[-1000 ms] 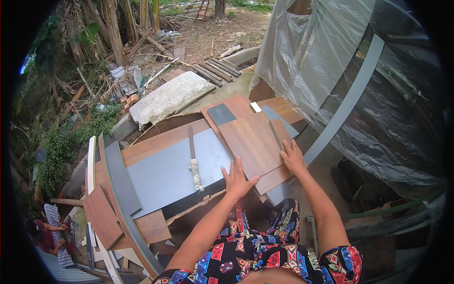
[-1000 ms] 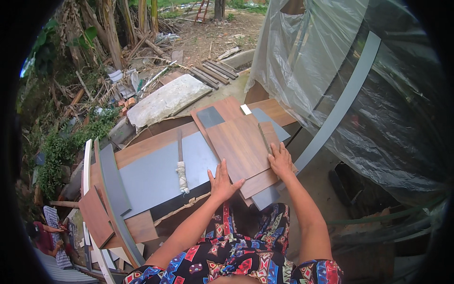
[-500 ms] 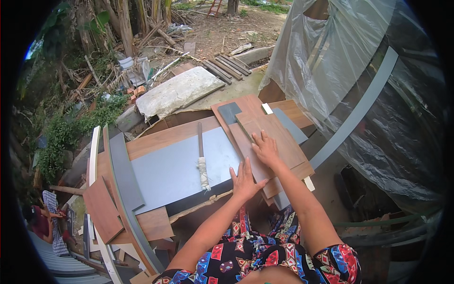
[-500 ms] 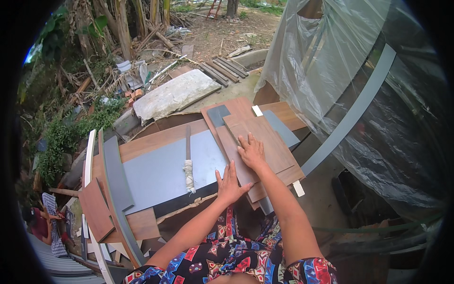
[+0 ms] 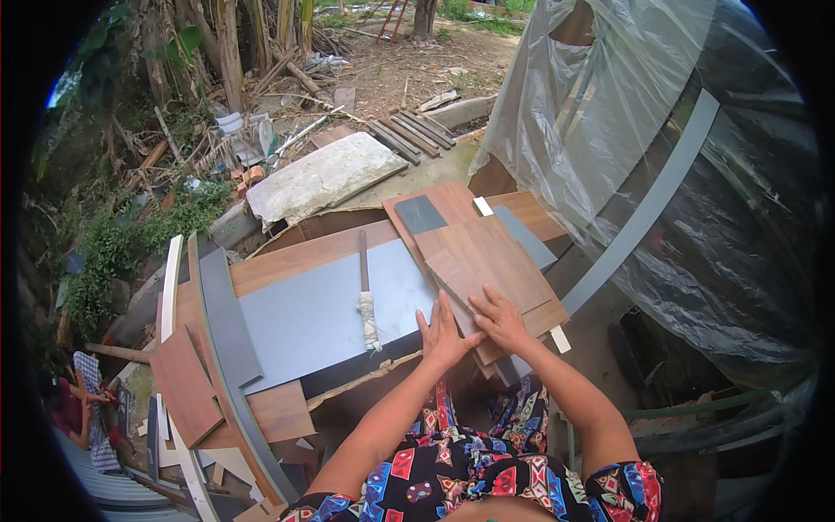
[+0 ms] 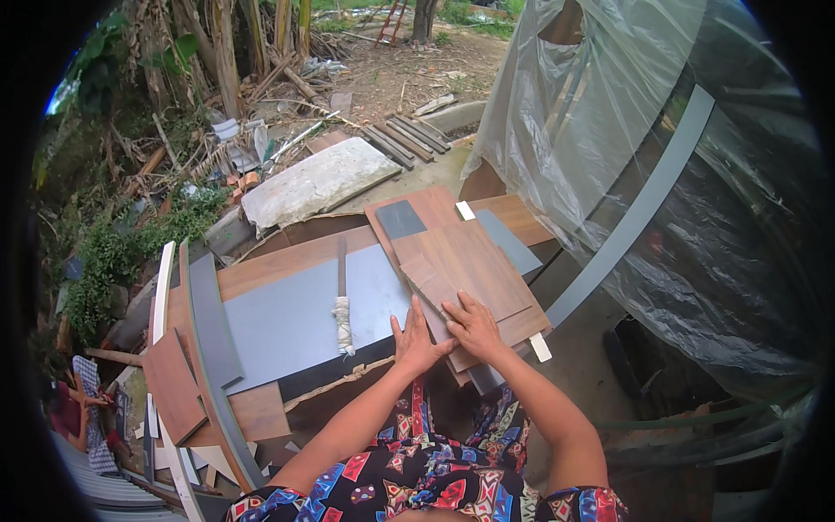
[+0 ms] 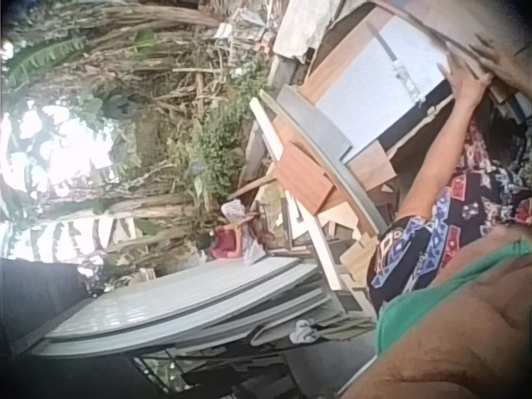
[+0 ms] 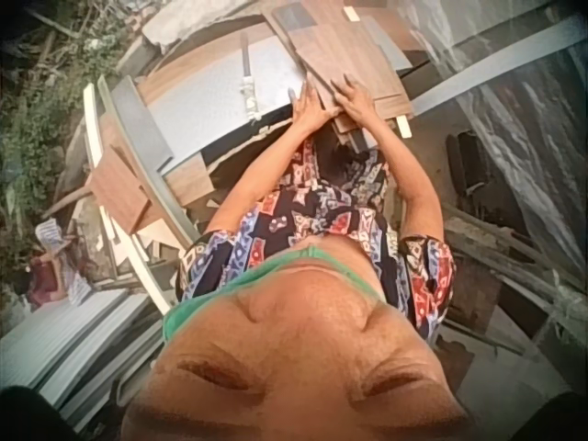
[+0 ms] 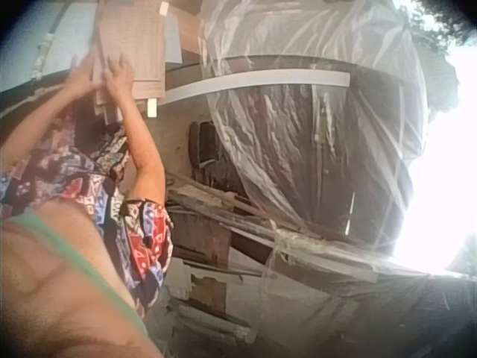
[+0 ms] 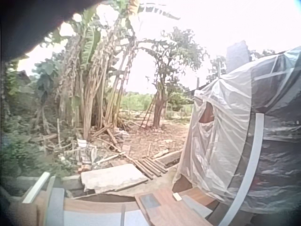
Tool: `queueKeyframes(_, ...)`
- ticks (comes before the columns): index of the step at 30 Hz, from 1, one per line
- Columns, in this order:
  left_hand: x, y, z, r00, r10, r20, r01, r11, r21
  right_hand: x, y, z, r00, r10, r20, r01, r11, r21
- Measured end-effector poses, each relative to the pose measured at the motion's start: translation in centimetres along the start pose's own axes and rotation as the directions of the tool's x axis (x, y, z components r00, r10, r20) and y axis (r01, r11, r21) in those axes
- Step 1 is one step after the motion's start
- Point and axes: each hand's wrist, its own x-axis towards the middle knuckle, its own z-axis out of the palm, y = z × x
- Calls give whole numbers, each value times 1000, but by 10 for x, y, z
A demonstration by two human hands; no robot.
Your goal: The recorder is inspecting and organizing various wooden furniture panels on a workbench.
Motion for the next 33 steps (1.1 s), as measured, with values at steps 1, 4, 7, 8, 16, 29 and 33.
queueKeyframes(1,0,-1,2,1000,2,6,-2,1000,25,1,1,0,1000,-5,-2,5,1000,20)
queueKeyframes(4,0,-3,4,1000,9,15,-10,997,70,12,3,4,1000,-8,-8,9,1000,12)
queueKeyframes(7,0,-2,2,1000,17,20,-19,996,85,36,2,14,1000,-3,-26,3,1000,-16)
queueKeyframes(8,0,-1,0,1000,20,21,-21,997,80,46,1,17,1000,-2,-30,2,1000,-13)
queueKeyframes(16,0,3,0,1000,-6,22,4,996,88,105,-5,30,989,133,-64,-138,987,-78)
queueKeyframes(29,0,3,2,1000,1,-10,0,996,91,-3,17,-15,998,16,-59,-25,989,-144)
queueKeyframes(33,0,5,0,1000,-5,6,5,997,81,-17,28,-23,997,14,-80,-25,989,-148)
